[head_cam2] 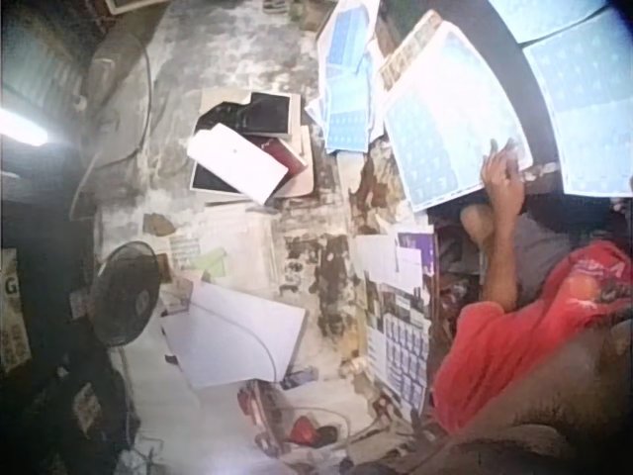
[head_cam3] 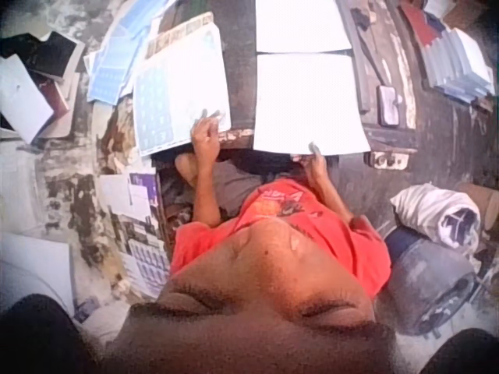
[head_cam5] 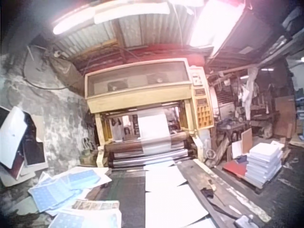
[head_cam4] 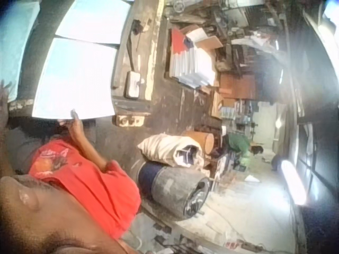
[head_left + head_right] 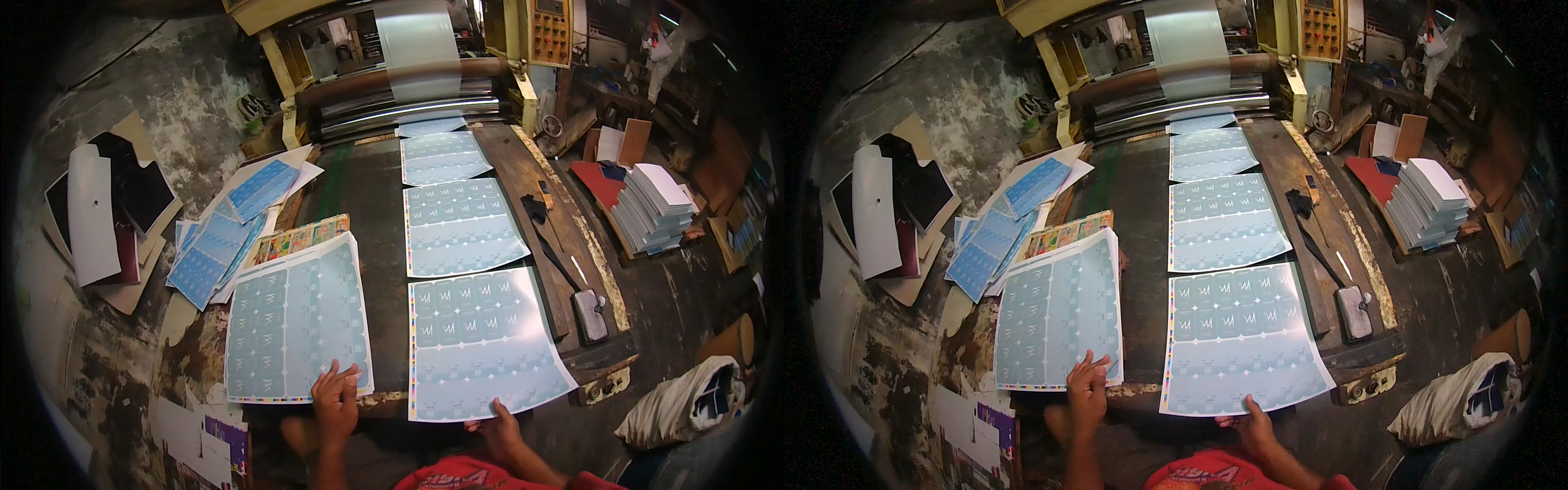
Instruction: The person organizes printed paper sheets by picking them up from a pile and placing them in separate stacks on a work table next to a printing machine.
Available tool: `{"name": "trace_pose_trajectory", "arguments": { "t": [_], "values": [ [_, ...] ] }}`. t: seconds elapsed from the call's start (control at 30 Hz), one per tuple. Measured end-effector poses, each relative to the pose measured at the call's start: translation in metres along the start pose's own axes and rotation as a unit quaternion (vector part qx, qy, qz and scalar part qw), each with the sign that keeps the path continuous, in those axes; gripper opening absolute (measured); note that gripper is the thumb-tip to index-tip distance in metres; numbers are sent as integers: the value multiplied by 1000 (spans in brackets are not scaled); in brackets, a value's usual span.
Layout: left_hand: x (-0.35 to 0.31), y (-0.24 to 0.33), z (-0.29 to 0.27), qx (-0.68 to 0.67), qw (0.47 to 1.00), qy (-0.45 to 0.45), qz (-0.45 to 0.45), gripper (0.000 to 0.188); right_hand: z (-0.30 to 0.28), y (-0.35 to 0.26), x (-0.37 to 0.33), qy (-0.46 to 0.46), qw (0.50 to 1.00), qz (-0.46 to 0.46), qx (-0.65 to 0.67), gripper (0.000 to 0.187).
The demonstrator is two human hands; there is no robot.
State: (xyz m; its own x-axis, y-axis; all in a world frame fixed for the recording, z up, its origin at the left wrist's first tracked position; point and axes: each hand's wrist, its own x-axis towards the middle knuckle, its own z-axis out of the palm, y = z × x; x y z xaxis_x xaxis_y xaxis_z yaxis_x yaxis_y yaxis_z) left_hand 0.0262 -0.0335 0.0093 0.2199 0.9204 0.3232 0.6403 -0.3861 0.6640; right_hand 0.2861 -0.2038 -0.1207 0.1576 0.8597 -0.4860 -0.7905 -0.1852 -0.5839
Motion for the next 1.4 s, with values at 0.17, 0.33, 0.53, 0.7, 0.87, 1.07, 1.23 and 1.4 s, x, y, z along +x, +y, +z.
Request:
{"name": "trace_pose_trajectory", "arguments": {
  "t": [0.17, 0.33, 0.53, 0.7, 0.87, 1.07, 1.23, 1.4],
  "values": [
    [-6, 4, 7, 50, 998, 23, 32, 19, -6, 5, 34, 16, 1000, -14, 20, 63],
    [-5, 1, 3, 26, 999, 4, 18, 20, -3, 15, 40, 29, 997, -54, 44, 57],
    [5, -9, -9, -476, 804, 252, -250, 33, 19, 2, 25, 44, 991, -123, 34, 66],
    [-6, 19, -22, -178, 974, 117, -78, 28, 11, -11, 24, 12, 997, -80, 14, 64],
    [-20, 11, -15, -141, 975, -143, 100, 20, 32, -32, 14, -84, 994, -67, 9, 61],
    [-29, 39, -13, -66, 936, -290, 187, 31, 45, -39, 8, -31, 998, -45, -39, 44],
    [-12, 17, -12, 6, 976, -135, 169, 51, -1, -12, 15, -19, 999, 28, 4, 43],
    [5, -2, -19, 56, 984, -73, 150, 54, -25, 14, -12, -15, 998, 64, -21, 44]
  ]
}}
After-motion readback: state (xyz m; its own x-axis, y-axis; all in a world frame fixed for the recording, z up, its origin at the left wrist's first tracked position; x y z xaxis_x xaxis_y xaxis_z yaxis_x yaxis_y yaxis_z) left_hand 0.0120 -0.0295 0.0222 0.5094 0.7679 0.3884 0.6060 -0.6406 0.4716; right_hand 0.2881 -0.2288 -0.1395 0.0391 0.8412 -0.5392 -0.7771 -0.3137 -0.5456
